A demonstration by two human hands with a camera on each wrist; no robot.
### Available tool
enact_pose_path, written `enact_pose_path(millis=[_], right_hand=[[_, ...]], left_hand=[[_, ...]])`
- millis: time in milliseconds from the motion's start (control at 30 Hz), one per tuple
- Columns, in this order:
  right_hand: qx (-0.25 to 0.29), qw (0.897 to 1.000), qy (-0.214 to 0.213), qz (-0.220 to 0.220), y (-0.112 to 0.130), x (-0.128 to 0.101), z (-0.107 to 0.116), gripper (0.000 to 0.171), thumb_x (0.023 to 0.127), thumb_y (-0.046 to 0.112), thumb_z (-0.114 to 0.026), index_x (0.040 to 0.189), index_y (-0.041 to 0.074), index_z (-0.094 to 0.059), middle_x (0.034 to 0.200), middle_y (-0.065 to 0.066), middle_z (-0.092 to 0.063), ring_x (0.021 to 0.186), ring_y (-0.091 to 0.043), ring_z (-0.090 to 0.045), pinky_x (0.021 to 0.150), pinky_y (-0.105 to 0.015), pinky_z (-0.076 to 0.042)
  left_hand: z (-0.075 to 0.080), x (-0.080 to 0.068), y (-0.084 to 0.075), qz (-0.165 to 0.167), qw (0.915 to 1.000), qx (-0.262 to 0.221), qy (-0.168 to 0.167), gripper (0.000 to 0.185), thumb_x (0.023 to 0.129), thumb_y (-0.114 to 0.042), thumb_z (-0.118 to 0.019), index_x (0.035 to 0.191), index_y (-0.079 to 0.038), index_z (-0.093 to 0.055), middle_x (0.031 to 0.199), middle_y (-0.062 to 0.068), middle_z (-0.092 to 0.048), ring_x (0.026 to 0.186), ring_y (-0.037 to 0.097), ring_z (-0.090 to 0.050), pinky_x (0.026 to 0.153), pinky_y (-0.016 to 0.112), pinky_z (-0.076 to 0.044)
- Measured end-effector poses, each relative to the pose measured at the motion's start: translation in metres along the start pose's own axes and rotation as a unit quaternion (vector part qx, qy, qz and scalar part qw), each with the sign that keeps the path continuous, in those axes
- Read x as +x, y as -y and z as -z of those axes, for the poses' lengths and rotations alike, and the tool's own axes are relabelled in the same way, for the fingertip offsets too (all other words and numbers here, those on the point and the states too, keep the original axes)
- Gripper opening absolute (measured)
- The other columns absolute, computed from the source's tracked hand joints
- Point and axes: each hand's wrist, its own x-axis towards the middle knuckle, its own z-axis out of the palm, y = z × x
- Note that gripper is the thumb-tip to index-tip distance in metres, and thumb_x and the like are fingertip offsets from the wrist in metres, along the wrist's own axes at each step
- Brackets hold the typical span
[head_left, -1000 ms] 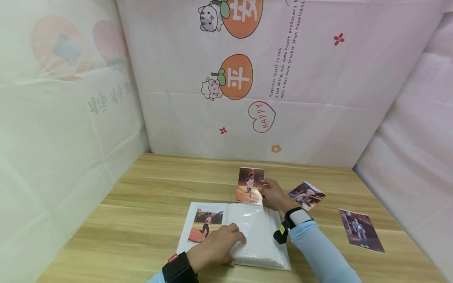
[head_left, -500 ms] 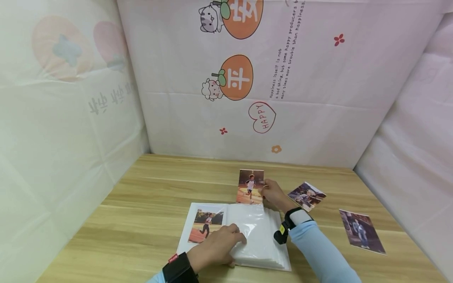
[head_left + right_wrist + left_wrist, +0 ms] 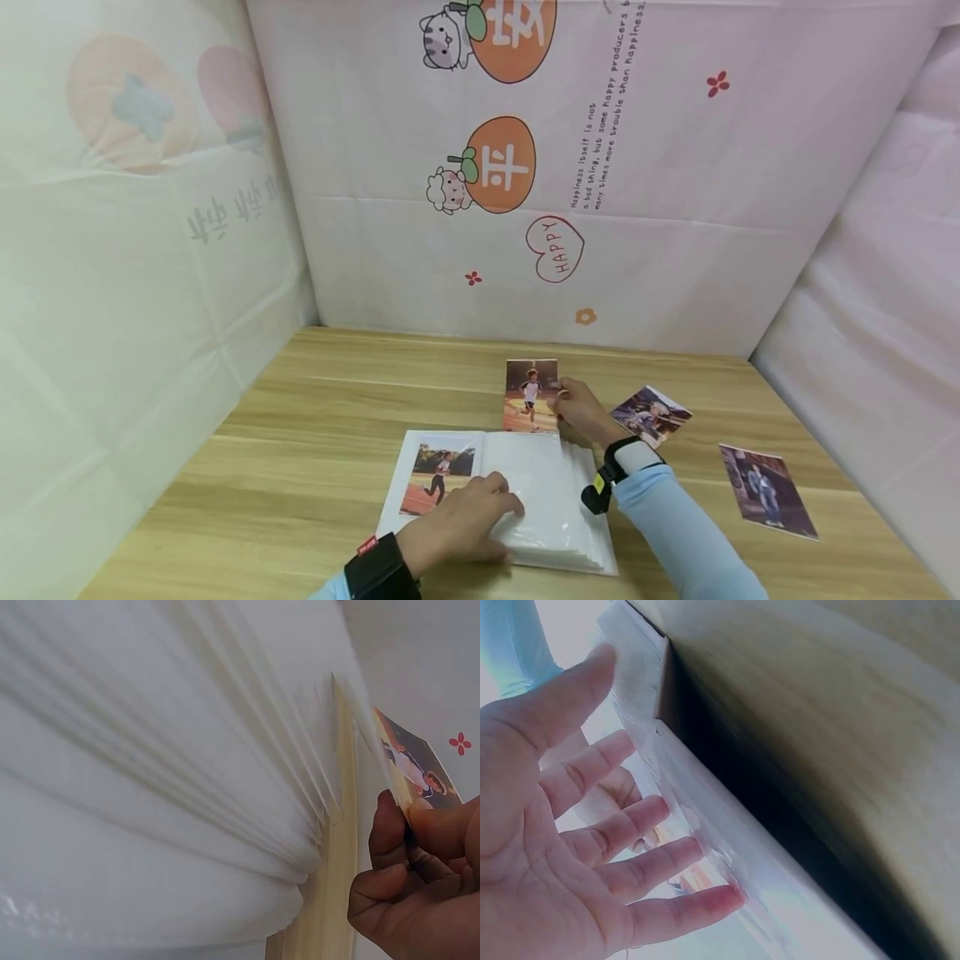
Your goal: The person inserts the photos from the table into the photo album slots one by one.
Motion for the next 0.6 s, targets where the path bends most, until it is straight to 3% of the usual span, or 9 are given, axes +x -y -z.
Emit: enact_pose_path(millis=[300,600], right_hand=[[0.032,0.999,0.011,0.000,-0.0009,-0.0029,0.0030,0.011,0.092,-0.003,-0.047,0.099,-0.006,-0.039,0.061,-0.003,-0.040,0.049,-0.012,-0.032,0.047,-0.026,-0.028],[0.010,1.000,0.008,-0.021,-0.0042,0.0022,0.0029,0.010,0.090,-0.003,-0.050,0.092,-0.002,-0.040,0.062,-0.005,-0.042,0.053,-0.015,-0.037,0.048,-0.027,-0.030]], left_hand=[[0.0014,0.0019,-0.0029,0.007,0.9999,0.012,0.004,0.039,0.071,-0.036,-0.078,0.105,-0.023,-0.065,0.105,-0.004,-0.048,0.086,0.012,-0.047,0.061,0.025,-0.040],[0.0024,0.0052,-0.0043,0.008,0.9995,0.031,0.006,0.038,0.070,-0.039,-0.078,0.102,-0.024,-0.065,0.105,-0.004,-0.049,0.086,0.014,-0.047,0.060,0.026,-0.040]])
